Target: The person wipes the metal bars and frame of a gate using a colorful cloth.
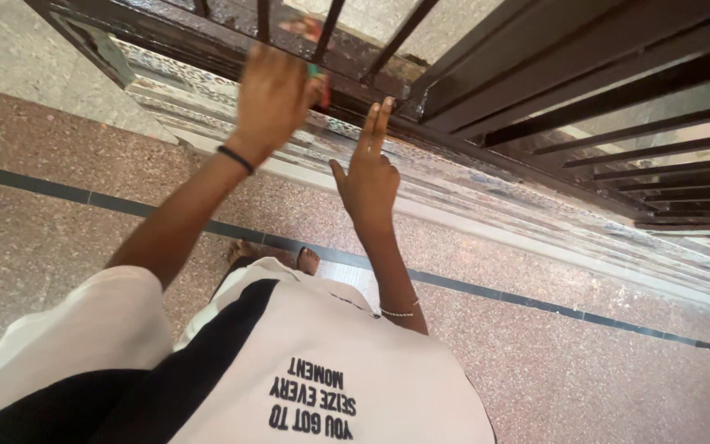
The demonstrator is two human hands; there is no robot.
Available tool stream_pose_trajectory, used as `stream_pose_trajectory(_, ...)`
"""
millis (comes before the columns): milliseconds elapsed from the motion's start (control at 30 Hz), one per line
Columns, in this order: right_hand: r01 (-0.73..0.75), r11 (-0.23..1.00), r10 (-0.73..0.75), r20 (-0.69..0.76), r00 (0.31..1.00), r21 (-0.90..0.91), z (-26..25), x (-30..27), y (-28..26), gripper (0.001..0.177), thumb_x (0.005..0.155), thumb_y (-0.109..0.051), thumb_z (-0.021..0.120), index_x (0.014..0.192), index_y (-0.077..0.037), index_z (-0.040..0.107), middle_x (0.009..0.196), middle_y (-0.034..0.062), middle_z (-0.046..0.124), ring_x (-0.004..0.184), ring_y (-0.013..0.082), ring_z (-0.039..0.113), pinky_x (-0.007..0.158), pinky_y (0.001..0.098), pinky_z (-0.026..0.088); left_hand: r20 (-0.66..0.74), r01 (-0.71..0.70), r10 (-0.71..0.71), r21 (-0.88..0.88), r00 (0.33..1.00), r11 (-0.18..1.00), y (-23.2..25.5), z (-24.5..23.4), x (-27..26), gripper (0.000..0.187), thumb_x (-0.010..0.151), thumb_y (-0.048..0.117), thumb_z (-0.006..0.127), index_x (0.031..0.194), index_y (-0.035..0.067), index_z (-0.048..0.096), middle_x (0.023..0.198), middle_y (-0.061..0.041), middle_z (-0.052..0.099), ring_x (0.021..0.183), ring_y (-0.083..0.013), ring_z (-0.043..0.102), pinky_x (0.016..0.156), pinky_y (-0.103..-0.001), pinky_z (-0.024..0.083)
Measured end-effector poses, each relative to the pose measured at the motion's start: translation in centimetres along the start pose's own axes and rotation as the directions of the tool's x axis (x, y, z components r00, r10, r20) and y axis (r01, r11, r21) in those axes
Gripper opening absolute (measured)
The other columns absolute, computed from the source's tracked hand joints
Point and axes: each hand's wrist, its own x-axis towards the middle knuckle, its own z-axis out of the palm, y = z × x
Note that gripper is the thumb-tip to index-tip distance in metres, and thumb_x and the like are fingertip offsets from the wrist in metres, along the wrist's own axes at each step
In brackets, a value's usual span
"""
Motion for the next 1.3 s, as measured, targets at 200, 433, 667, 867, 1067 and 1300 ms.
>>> stream_pose_trajectory(200, 0.123, 0.991, -0.122, 0.018, 0.992, -0.043, 0.9, -1.4, 2.6, 0.102, 0.084, -0.048, 0.08, 0.153, 0.008, 0.03, 0.168, 0.0227, 0.017, 0.056, 0.0233, 0.065, 0.049, 0.0354, 0.052, 0.043, -0.169, 0.171, -0.036, 0.984, 0.985, 7.2, 2.1, 1.5, 0.041, 0.112, 0.027, 0.061, 0.145, 0.003, 0.058, 0.14, -0.014, 0.06, 0.135, -0.0265, 0.051, 0.118, -0.048, 0.033)
stream_pose_trajectory(433, 0.166, 0.918, -0.172, -0.016, 0.985, 0.36, 2.5, -3.5, 5.6, 0.075, 0.1, -0.034, 0.07, 0.156, -0.001, 0.033, 0.156, 0.0189, 0.046, 0.103, 0.0354, 0.068, 0.075, 0.0419, 0.06, 0.079, -0.186, 0.194, -0.101, 0.978, 0.977, 9.2, -0.2, 0.0, 0.037, 0.105, 0.023, 0.065, 0.14, 0.012, 0.062, 0.139, -0.003, 0.066, 0.13, -0.0224, 0.053, 0.113, -0.044, 0.039)
stream_pose_trajectory(667, 0.261, 0.714, 0.023, -0.394, 0.919, 0.649, 3.2, -3.6, 3.5, 0.07, 0.104, -0.001, 0.058, 0.164, 0.0, 0.023, 0.168, 0.0216, 0.03, 0.153, 0.0427, 0.038, 0.124, 0.0488, 0.041, 0.363, 0.476, -0.396, -0.847, 0.843, 0.236, 13.4, 1.7, -1.3, 0.019, 0.105, 0.013, 0.064, 0.123, 0.007, 0.061, 0.115, -0.007, 0.07, 0.095, -0.0104, 0.072, 0.073, -0.026, 0.064)
stream_pose_trajectory(867, 0.196, 0.962, -0.092, -0.445, 0.891, 0.192, 4.0, -1.3, 7.6, 0.061, 0.101, 0.008, 0.057, 0.158, 0.001, 0.036, 0.164, 0.0188, 0.037, 0.141, 0.0411, 0.048, 0.106, 0.0351, 0.053, 0.22, 0.318, -0.258, -0.838, 0.941, 0.443, 14.5, 4.1, -2.0, 0.029, 0.108, 0.007, 0.063, 0.136, 0.001, 0.063, 0.128, -0.013, 0.058, 0.109, -0.021, 0.062, 0.084, -0.027, 0.057)
stream_pose_trajectory(1067, 0.217, 0.976, -0.196, -0.478, 0.856, -0.011, 4.8, 2.1, 7.9, 0.05, 0.095, 0.007, 0.063, 0.144, 0.003, 0.055, 0.153, 0.012, 0.052, 0.127, 0.0323, 0.055, 0.098, 0.0378, 0.061, 0.423, 0.448, -0.157, -0.787, 0.892, 0.425, 10.8, 0.7, -4.5, 0.033, 0.101, 0.01, 0.062, 0.133, 0.004, 0.063, 0.127, -0.011, 0.067, 0.102, -0.0163, 0.068, 0.081, -0.025, 0.058)
stream_pose_trajectory(1300, 0.21, 0.953, -0.05, -0.569, 0.82, 0.218, -0.9, 1.5, 7.7, 0.016, 0.111, -0.008, 0.065, 0.126, -0.006, 0.068, 0.127, 0.0059, 0.063, 0.12, 0.0228, 0.064, 0.101, 0.0359, 0.061, 0.586, 0.584, -0.145, -0.688, 0.798, 0.431, 7.9, -0.7, -7.7, 0.026, 0.102, 0.01, 0.061, 0.127, 0.004, 0.066, 0.124, -0.008, 0.072, 0.1, -0.0131, 0.072, 0.082, -0.023, 0.058)
